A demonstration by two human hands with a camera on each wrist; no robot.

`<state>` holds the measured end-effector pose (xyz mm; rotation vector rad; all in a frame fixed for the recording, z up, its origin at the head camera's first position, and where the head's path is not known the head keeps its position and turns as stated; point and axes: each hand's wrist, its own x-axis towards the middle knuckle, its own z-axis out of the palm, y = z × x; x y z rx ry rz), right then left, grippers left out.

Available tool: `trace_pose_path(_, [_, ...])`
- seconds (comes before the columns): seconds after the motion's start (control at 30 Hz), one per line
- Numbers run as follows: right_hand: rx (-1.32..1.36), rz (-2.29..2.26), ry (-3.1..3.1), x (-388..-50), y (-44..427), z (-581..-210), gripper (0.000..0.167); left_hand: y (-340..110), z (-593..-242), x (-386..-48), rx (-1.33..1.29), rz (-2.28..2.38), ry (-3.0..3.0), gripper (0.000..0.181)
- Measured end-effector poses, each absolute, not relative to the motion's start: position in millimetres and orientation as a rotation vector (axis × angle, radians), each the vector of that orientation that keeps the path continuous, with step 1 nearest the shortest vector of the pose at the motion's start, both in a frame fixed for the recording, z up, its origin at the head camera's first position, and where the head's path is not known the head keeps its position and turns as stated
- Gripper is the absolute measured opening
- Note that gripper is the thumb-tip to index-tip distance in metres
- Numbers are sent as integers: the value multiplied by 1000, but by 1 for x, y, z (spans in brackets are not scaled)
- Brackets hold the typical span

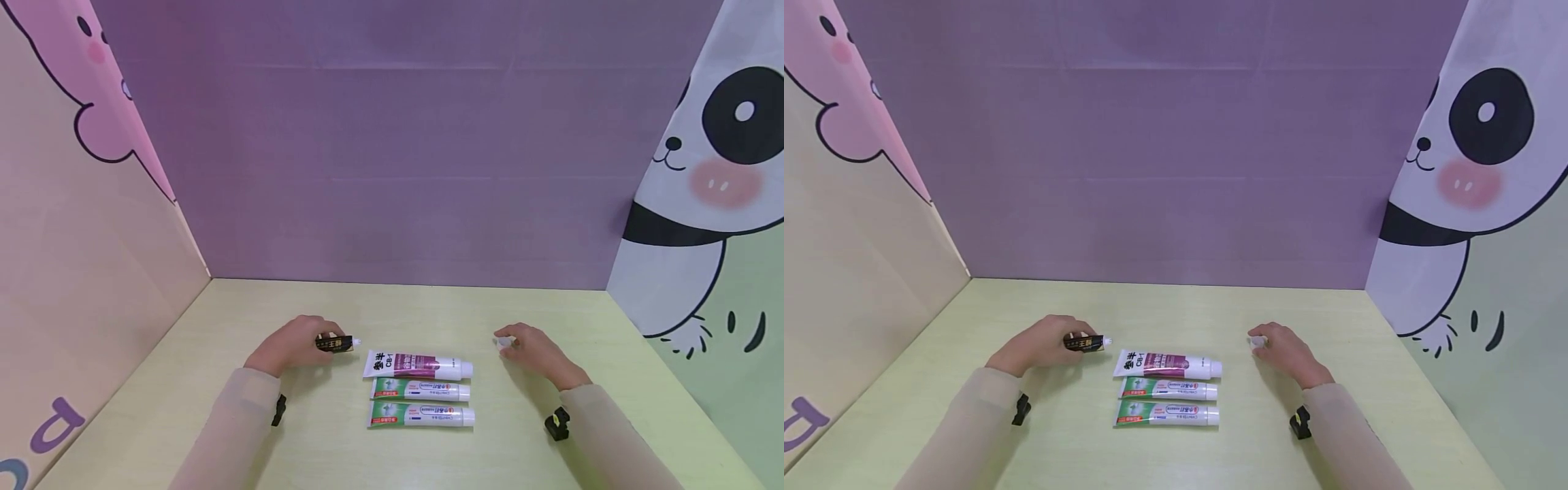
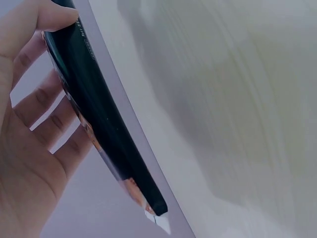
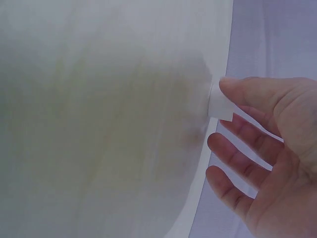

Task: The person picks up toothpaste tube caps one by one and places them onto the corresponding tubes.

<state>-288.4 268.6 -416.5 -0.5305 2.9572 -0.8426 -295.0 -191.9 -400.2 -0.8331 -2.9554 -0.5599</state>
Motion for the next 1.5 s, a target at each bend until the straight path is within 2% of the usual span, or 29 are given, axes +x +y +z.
trace_pose_path(0.23, [-521, -844, 2960, -289, 268, -417, 28, -186, -397, -293, -906, -631, -2905, 35])
trace_pose_path(0.57, [-486, -837, 2970, -289, 270, -418, 28, -181, -396, -292, -958, -724, -2874, 34])
trace_pose_path(1.2, [-616, -917, 2958, -279, 268, -417, 25, -162, -383, -285, -1031, -722, -2898, 35])
trace_pose_path(1.5, [-695, -964, 2933, -272, 263, -413, 31, -153, -379, -282, -1073, -695, -2885, 36])
